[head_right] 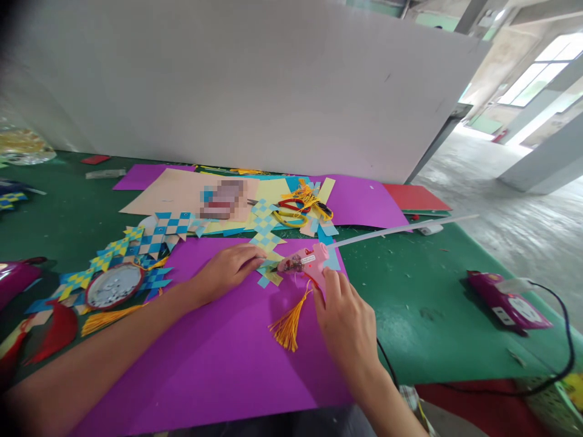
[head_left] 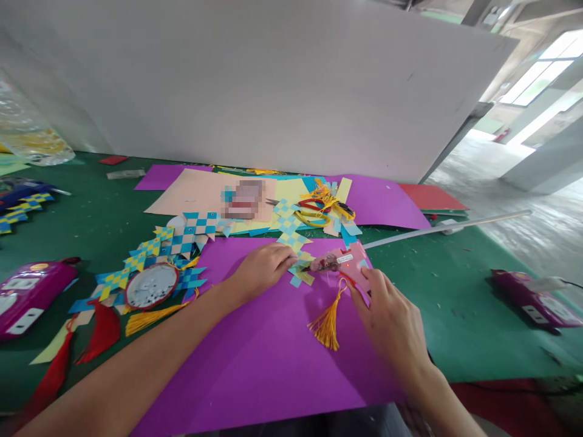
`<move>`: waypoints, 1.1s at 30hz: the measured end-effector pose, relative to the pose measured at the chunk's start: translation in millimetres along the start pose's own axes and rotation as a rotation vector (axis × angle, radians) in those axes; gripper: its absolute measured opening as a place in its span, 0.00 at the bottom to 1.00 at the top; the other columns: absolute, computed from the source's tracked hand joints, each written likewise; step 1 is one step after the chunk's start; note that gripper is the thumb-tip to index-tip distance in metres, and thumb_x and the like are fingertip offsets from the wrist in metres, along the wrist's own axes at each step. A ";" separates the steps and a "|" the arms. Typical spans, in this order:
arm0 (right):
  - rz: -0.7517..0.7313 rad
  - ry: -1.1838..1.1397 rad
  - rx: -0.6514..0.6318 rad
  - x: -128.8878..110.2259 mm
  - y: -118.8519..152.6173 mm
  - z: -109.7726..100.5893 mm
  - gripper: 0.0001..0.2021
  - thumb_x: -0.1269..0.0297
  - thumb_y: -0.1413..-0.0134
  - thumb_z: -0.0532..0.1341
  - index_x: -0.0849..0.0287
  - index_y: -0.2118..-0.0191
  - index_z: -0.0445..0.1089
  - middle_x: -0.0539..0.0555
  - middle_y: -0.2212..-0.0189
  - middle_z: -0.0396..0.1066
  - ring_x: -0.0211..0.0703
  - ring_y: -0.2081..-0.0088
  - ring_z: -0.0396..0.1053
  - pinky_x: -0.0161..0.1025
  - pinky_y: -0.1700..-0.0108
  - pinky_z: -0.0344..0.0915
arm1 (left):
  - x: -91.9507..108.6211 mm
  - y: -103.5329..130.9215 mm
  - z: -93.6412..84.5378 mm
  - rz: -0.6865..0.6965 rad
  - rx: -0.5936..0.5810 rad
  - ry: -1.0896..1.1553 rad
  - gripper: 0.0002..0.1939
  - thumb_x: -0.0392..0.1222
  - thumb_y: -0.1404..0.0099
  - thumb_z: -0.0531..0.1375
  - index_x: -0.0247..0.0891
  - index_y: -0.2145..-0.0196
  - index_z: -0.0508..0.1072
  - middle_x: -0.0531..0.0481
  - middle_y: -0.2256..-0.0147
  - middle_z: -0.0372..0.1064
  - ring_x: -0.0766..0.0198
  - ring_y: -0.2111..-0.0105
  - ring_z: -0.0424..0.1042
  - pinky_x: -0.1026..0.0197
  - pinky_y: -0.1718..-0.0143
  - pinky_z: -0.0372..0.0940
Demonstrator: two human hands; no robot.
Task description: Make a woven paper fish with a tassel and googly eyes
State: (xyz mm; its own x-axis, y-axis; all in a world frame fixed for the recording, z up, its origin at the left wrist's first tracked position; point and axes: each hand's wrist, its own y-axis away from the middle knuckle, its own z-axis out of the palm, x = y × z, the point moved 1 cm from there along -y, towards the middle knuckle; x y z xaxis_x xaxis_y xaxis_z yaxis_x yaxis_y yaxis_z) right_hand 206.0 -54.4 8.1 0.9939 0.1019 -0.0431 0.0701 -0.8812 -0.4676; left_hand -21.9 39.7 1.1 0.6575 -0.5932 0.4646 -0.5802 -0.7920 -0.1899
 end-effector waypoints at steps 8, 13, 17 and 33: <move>-0.020 -0.029 0.021 -1.9 0.8 1.0 0.11 0.58 0.35 0.49 0.58 0.58 0.63 0.57 0.63 0.76 0.46 0.71 0.74 0.38 0.75 0.61 | -0.4 0.3 0.4 -0.016 -0.009 0.012 0.15 0.45 0.27 0.47 0.38 0.58 0.71 0.46 0.57 0.74 0.57 0.54 0.71 0.55 0.51 0.63; -0.028 -0.013 0.004 -2.9 1.9 -0.5 0.12 0.57 0.34 0.48 0.58 0.58 0.63 0.58 0.63 0.76 0.46 0.72 0.74 0.38 0.75 0.61 | 0.1 0.2 -0.3 -0.017 -0.012 0.003 0.15 0.45 0.27 0.48 0.38 0.58 0.72 0.46 0.57 0.74 0.56 0.54 0.71 0.55 0.51 0.63; -0.038 -0.018 0.008 -4.8 2.5 -1.0 0.12 0.57 0.34 0.48 0.58 0.58 0.64 0.58 0.64 0.76 0.46 0.72 0.74 0.38 0.75 0.62 | 0.1 0.6 -0.4 -0.011 -0.001 0.009 0.15 0.45 0.27 0.47 0.38 0.58 0.72 0.46 0.57 0.74 0.57 0.54 0.71 0.55 0.50 0.63; -0.111 -0.035 0.017 -3.0 9.3 -5.1 0.10 0.60 0.35 0.49 0.58 0.56 0.63 0.57 0.64 0.76 0.45 0.71 0.74 0.37 0.75 0.64 | -1.6 -0.3 1.2 -0.009 0.001 0.000 0.14 0.45 0.28 0.48 0.38 0.60 0.71 0.46 0.59 0.74 0.57 0.55 0.71 0.55 0.51 0.63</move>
State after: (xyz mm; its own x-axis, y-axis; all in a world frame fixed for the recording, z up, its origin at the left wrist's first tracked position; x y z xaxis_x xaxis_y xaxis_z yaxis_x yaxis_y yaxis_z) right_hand 204.1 -65.3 8.4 0.9765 0.2146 -0.0213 0.1774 -0.8556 -0.4863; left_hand -22.2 40.7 -0.6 0.6628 -0.5857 0.4665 -0.5739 -0.7975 -0.1861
